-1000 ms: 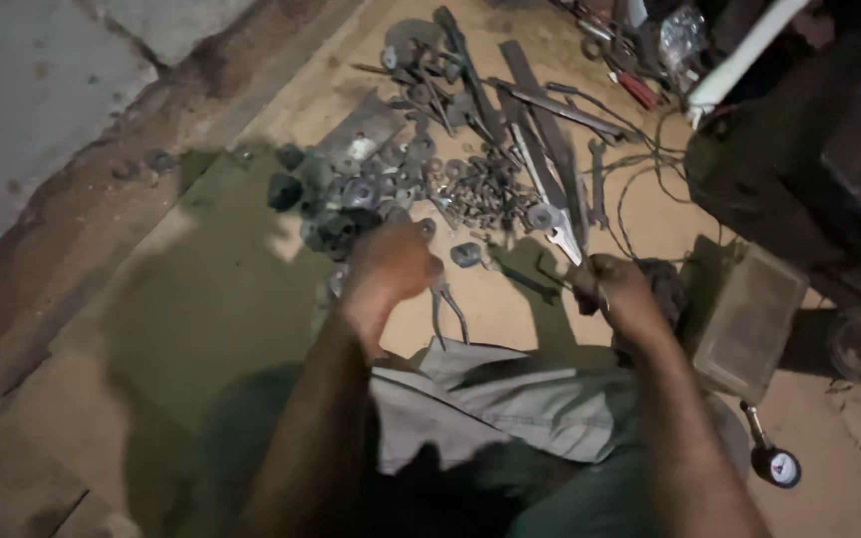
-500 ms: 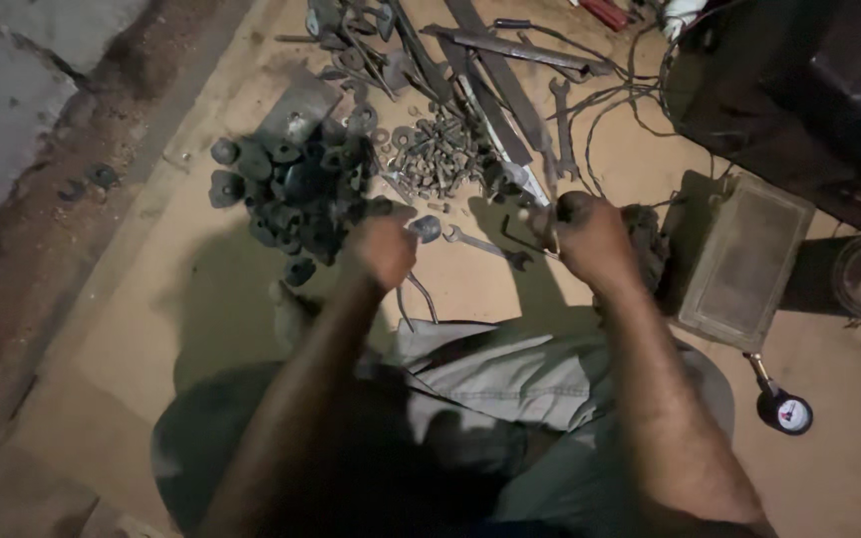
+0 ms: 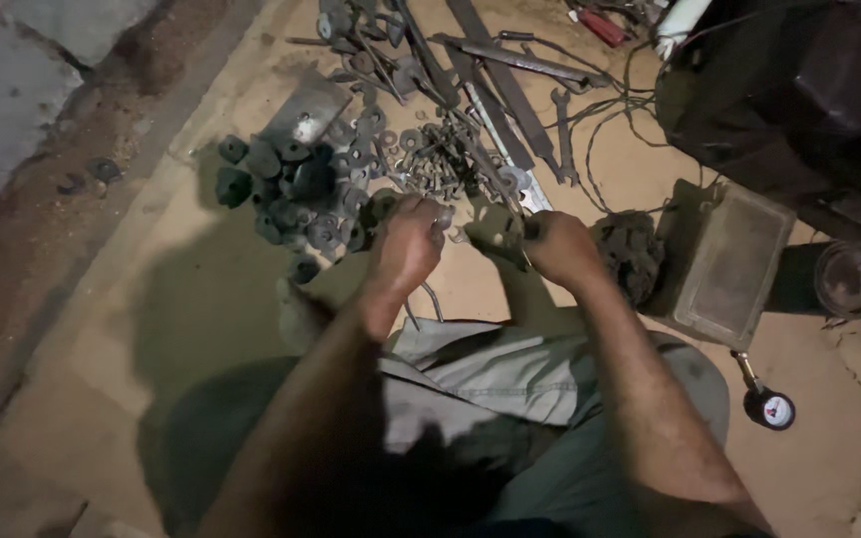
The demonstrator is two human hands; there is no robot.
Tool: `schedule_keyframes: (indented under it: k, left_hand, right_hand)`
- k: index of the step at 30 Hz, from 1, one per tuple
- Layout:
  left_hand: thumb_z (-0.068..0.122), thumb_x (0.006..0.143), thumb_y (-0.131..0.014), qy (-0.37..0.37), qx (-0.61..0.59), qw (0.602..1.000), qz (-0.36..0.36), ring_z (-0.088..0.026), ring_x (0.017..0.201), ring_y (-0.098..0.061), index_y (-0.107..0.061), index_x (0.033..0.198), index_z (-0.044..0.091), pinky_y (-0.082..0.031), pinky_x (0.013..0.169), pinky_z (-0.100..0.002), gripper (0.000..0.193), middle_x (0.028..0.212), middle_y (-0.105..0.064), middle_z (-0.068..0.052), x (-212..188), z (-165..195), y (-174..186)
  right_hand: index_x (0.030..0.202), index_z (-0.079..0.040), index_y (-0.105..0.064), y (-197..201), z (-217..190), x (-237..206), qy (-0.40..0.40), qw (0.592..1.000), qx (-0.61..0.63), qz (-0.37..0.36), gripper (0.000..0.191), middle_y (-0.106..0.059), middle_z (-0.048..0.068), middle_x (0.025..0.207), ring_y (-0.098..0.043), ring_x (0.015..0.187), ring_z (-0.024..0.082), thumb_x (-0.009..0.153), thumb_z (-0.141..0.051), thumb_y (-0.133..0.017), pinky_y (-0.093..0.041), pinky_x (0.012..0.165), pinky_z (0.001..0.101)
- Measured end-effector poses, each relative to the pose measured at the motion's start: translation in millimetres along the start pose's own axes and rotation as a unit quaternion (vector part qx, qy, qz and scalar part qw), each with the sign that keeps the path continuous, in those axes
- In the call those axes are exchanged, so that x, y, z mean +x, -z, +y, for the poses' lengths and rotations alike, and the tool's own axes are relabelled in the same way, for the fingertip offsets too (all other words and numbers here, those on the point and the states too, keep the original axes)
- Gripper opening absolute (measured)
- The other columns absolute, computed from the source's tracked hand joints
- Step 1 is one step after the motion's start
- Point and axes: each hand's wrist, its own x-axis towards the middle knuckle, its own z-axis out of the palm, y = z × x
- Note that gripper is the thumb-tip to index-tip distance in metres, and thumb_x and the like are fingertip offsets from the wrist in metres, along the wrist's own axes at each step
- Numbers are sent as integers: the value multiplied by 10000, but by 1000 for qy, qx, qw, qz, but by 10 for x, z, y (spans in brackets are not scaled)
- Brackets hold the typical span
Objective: The person cleans and sorts various metal fasteners and mechanical components by hand, using a thin metal tool to scrape debris from the parts.
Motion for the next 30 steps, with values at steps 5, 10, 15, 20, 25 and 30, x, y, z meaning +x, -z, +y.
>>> schedule_keyframes:
  k: [5, 10, 15, 20, 25, 30]
  left_hand:
    - [16, 832, -634, -13, 7, 1000, 26, -416, 1029, -604, -661, 998, 46, -511, 870, -495, 171, 1064, -634, -176, 50, 250, 106]
    - [40, 838, -664, -22, 35, 998, 36, -391, 1014, -623, -671, 958, 70, -515, 859, -489, 124, 1034, -636, -152, 88, 344, 146]
    - [51, 832, -742, -9, -115, 987, 111, -297, 966, -655, -694, 917, 83, -533, 856, -424, 103, 984, -674, -103, 218, 326, 276]
    - [124, 939, -662, 256, -529, 807, 48, -217, 843, -711, -590, 1044, 29, -600, 710, -372, 159, 948, -668, -77, 352, 342, 506]
    - [4, 862, -752, 226, -504, 830, 80, -172, 879, -657, -566, 1144, 17, -582, 735, -344, 338, 1019, -647, -68, 387, 395, 560]
    - [-77, 795, -791, 143, -418, 893, 89, -151, 1028, -646, -609, 1217, 4, -554, 886, -309, 467, 1107, -668, -73, 371, 391, 570]
  right_hand:
    - [948, -30, -758, -86, 47, 45, -13, 1000, -15, 7, 500, -712, 250, 879, -692, 844, 429, 763, -494, -787, -527, 750, 498]
    - [936, -20, -762, -114, 46, 81, 64, 997, 22, 32, 493, -706, 231, 838, -686, 777, 396, 814, -498, -746, -520, 687, 483]
    - [897, 19, -741, -27, -72, 4, -11, 984, 174, -31, 620, -695, 125, 735, -613, 679, 203, 794, -592, -754, -503, 649, 401]
    - [1035, 10, -705, -77, -209, -111, 16, 951, 302, -72, 567, -695, 84, 889, -610, 810, 149, 866, -531, -722, -495, 750, 327]
    - [1079, 14, -636, -265, -294, -215, 63, 875, 436, -198, 535, -657, 75, 898, -635, 850, 162, 947, -504, -660, -529, 821, 312]
    - [1125, -10, -616, -326, -406, -370, 91, 837, 482, -241, 511, -657, 61, 948, -631, 893, 157, 963, -495, -627, -526, 850, 327]
